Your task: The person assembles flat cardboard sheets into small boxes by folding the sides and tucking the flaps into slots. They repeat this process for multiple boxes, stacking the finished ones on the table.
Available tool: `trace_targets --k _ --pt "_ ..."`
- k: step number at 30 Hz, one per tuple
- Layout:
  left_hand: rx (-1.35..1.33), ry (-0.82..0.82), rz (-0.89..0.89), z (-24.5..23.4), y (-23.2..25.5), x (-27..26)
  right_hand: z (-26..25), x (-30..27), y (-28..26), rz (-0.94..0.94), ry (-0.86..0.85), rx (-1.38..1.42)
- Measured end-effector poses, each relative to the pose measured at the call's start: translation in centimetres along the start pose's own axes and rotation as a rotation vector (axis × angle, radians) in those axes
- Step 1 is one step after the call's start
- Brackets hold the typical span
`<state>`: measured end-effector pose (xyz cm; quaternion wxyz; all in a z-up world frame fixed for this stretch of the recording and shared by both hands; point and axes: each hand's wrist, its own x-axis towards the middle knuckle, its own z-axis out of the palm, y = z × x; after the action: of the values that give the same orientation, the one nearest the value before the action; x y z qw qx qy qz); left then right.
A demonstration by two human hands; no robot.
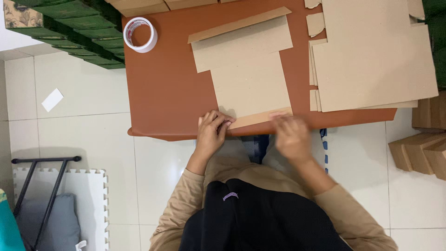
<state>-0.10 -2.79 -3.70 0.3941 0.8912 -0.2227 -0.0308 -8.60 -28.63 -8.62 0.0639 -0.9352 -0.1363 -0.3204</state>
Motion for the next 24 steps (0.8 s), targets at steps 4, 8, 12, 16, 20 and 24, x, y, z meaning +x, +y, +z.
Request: trace_targets --k 4,8,12,16,20,24 --pt "-0.015 -0.005 0.015 -0.1 -0.2 0.1 -2.4 0.2 2.6 0.087 -0.065 -0.018" --pt "0.018 0.031 0.028 0.5 -1.2 -0.5 -1.6 1.2 1.3 0.179 -0.246 -0.113" --pt "0.067 -0.005 0.012 0.3 -0.8 -0.8 -1.1 3.6 -4.0 -0.008 -0.241 0.038" --pt "0.058 -0.021 -0.025 1.1 0.2 -2.5 0.6 3.0 -6.9 -0.053 -0.221 0.142" --pt "-0.086 -0.024 0.112 0.1 2.7 -4.8 1.6 0.3 -5.0 -0.144 -0.125 0.184" --pt "-0.05 -0.061 0.186 -2.6 5.1 -5.6 -3.3 0.8 -0.8 -0.107 -0.171 0.253"
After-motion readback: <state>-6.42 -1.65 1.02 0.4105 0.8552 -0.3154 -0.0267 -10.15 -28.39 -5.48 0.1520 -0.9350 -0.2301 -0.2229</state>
